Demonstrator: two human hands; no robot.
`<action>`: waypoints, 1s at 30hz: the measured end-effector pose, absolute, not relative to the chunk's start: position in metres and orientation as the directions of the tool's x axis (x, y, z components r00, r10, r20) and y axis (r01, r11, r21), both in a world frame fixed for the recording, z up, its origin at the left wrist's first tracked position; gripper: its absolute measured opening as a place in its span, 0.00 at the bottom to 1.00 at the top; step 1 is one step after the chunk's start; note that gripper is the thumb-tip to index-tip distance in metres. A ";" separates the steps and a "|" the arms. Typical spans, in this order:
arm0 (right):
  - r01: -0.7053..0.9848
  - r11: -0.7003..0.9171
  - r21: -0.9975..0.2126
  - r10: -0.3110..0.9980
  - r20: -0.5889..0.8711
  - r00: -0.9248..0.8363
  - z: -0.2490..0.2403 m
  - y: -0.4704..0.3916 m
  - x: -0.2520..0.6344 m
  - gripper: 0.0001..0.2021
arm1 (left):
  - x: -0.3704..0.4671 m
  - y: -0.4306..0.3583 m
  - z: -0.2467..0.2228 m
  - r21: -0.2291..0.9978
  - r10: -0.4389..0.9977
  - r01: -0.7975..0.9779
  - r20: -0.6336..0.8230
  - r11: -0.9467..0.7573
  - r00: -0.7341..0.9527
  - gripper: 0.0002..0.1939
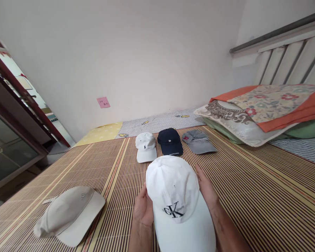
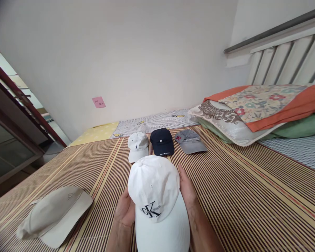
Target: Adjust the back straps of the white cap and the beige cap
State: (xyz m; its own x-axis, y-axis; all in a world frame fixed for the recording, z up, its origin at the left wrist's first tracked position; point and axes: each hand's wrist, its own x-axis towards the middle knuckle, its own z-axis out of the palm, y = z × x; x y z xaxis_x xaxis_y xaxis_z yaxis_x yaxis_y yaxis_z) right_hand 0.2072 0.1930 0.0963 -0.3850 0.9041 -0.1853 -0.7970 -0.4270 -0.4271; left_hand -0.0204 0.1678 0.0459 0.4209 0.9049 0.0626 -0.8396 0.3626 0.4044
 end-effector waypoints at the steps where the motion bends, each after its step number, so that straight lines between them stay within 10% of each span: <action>1: -0.789 -0.452 -0.417 0.892 -0.204 -0.403 0.100 0.191 0.207 0.28 | -0.020 0.168 0.046 0.402 0.910 -0.845 0.064 0.352 0.409 0.21; 30: -0.782 -0.403 -0.474 0.915 -0.187 -0.358 0.083 0.199 0.202 0.25 | -0.015 0.168 0.044 0.463 0.937 -0.815 -0.173 0.350 0.305 0.16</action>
